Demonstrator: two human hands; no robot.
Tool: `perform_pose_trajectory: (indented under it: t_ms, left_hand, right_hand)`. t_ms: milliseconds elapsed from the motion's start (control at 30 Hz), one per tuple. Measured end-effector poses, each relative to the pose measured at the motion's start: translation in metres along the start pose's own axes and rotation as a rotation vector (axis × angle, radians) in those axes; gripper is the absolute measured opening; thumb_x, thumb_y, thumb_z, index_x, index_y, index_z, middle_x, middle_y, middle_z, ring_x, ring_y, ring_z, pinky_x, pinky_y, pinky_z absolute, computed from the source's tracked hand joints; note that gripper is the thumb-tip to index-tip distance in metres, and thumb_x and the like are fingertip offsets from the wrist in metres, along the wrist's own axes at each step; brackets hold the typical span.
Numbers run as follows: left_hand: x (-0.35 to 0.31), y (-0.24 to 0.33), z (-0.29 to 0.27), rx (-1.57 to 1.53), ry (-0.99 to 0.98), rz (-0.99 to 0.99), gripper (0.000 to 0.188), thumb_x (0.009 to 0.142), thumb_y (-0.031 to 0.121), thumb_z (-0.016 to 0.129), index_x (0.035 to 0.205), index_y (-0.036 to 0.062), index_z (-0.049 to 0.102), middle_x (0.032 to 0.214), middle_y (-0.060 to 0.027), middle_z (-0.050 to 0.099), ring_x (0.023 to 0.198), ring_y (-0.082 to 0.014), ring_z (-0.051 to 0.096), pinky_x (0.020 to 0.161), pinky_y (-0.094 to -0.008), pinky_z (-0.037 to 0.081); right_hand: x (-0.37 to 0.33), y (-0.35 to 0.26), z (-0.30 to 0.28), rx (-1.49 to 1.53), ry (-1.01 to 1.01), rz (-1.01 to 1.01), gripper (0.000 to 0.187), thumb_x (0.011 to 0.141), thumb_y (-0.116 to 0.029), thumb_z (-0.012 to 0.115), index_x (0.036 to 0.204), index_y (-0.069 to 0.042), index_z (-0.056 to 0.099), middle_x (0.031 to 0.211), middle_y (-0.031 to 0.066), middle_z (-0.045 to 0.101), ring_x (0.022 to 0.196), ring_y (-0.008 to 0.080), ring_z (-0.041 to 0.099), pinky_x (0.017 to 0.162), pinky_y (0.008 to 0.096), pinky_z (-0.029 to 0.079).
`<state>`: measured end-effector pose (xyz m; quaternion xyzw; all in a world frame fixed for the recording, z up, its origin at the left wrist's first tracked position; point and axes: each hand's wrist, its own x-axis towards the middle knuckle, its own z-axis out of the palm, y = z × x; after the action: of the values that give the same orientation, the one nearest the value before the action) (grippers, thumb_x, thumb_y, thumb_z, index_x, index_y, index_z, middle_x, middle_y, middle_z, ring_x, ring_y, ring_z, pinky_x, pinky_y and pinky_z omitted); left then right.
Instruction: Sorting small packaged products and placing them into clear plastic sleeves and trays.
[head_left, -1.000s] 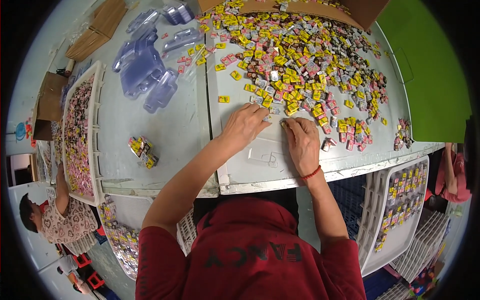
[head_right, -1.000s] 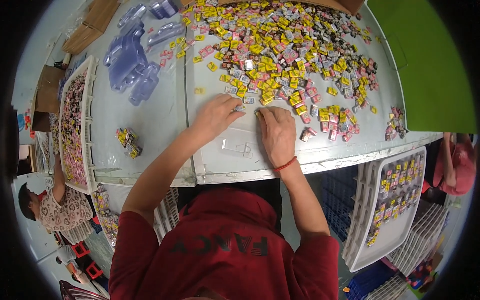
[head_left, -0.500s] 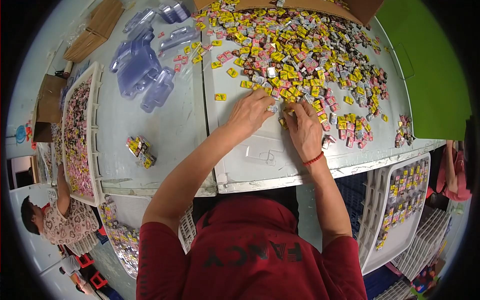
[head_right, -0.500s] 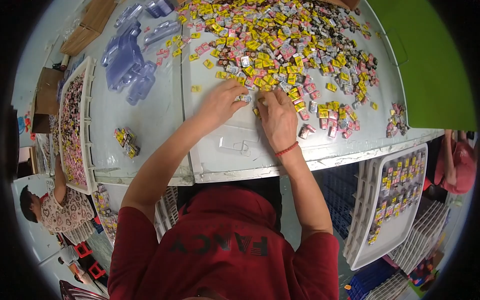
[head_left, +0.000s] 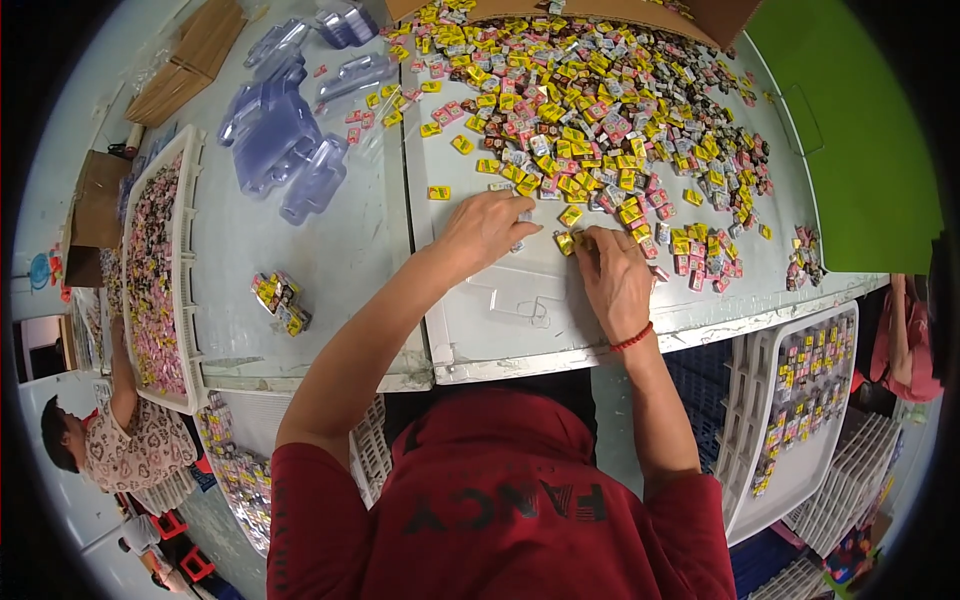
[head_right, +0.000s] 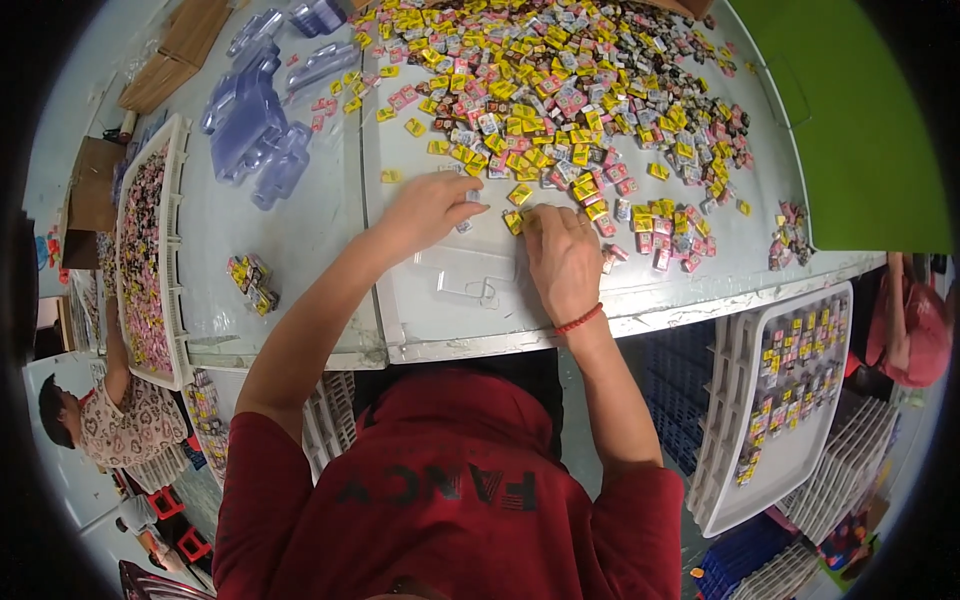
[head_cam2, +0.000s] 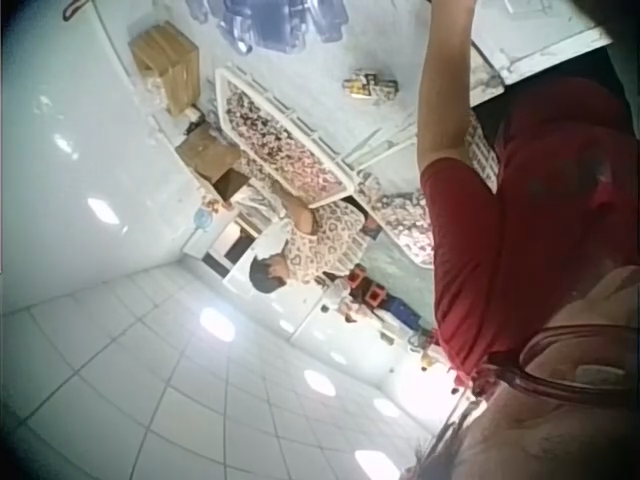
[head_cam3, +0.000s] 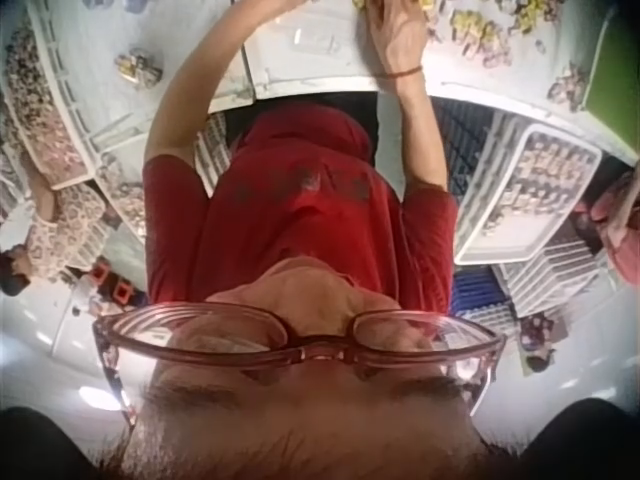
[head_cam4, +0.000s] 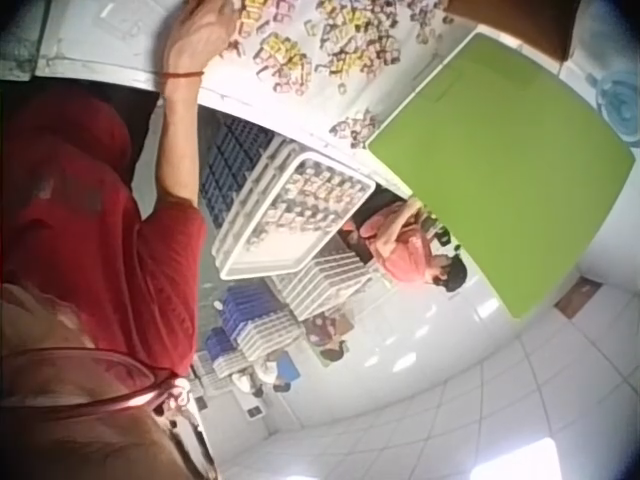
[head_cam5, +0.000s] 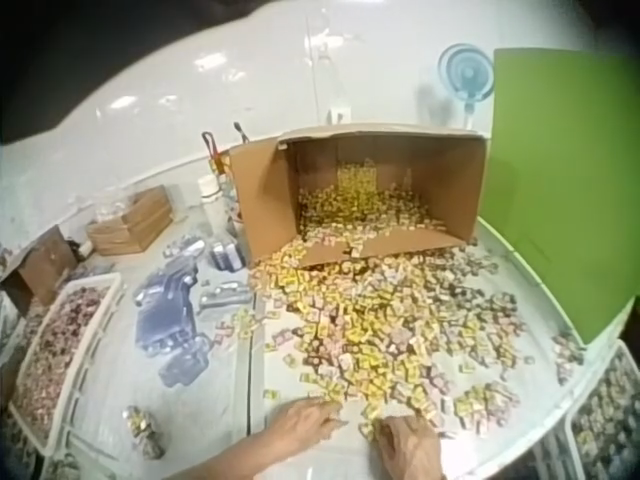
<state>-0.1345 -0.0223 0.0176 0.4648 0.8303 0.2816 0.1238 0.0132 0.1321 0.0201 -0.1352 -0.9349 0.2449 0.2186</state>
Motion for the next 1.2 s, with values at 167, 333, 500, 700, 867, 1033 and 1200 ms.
perform_pose_trajectory:
  t_ms: [167,333,500,700,867,1033,1200]
  left_hand:
    - [-0.009,0.004,-0.020,-0.151,-0.090,-0.101,0.038,0.076,0.021,0.074,0.107,0.0018,0.063,0.099,-0.0169,0.063,0.089,-0.0342,0.061,0.079,-0.0414,0.050]
    - [-0.027,0.013,-0.019,-0.165,-0.075,-0.155,0.048,0.071,0.019,0.079,0.112,0.0027,0.059,0.106,-0.0170,0.060,0.097,-0.0337,0.059,0.084,-0.0402,0.049]
    - [-0.023,0.004,-0.001,-0.039,0.062,-0.038,0.046,0.070,0.010,0.077,0.111,0.0012,0.056,0.099,-0.0168,0.059,0.095,-0.0349,0.058,0.086,-0.0424,0.048]
    - [-0.013,-0.009,-0.001,-0.002,0.091,0.137,0.045,0.075,0.016,0.074,0.115,0.0045,0.057,0.101,-0.0133,0.060,0.100,-0.0324,0.056,0.088,-0.0395,0.045]
    - [-0.009,-0.008,0.009,-0.021,0.083,0.224,0.039,0.076,0.014,0.072,0.111,0.0031,0.061,0.108,-0.0116,0.060,0.103,-0.0315,0.055,0.090,-0.0383,0.045]
    - [-0.014,-0.013,0.019,-0.026,0.116,0.280,0.031,0.077,0.012,0.071,0.105,0.0028,0.064,0.111,-0.0084,0.062,0.103,-0.0297,0.056,0.090,-0.0377,0.045]
    - [-0.012,-0.006,0.016,0.007,0.103,0.223,0.024,0.080,0.013,0.069,0.102,0.0023,0.066,0.110,-0.0080,0.065,0.103,-0.0283,0.057,0.091,-0.0365,0.046]
  right_hand:
    - [-0.004,0.010,-0.007,0.110,-0.133,0.026,0.021,0.083,-0.007,0.067,0.103,-0.004,0.063,0.090,0.0136,0.065,0.084,0.0323,0.063,0.072,0.0390,0.051]
    - [0.002,0.012,-0.014,0.119,-0.220,0.008,0.029,0.081,-0.007,0.068,0.110,-0.004,0.060,0.101,0.0128,0.065,0.087,0.0321,0.063,0.075,0.0382,0.051]
    - [0.010,0.018,-0.003,0.059,-0.214,-0.204,0.033,0.076,-0.004,0.070,0.108,-0.005,0.061,0.105,0.0108,0.064,0.095,0.0311,0.062,0.080,0.0369,0.052]
    - [0.018,0.017,-0.006,0.107,-0.268,-0.165,0.032,0.074,-0.003,0.072,0.105,-0.004,0.062,0.107,0.0110,0.065,0.096,0.0309,0.062,0.081,0.0367,0.052]
    - [0.022,0.017,-0.007,0.119,-0.272,-0.199,0.035,0.076,-0.006,0.072,0.109,-0.005,0.062,0.105,0.0116,0.065,0.096,0.0302,0.063,0.082,0.0365,0.052]
    - [0.022,0.021,0.004,0.116,-0.277,-0.352,0.035,0.078,-0.008,0.071,0.111,-0.004,0.063,0.109,0.0130,0.064,0.096,0.0304,0.063,0.082,0.0362,0.052]
    - [0.029,0.016,0.010,0.162,-0.279,-0.342,0.031,0.078,-0.007,0.071,0.107,-0.003,0.064,0.110,0.0142,0.064,0.097,0.0307,0.064,0.082,0.0361,0.053]
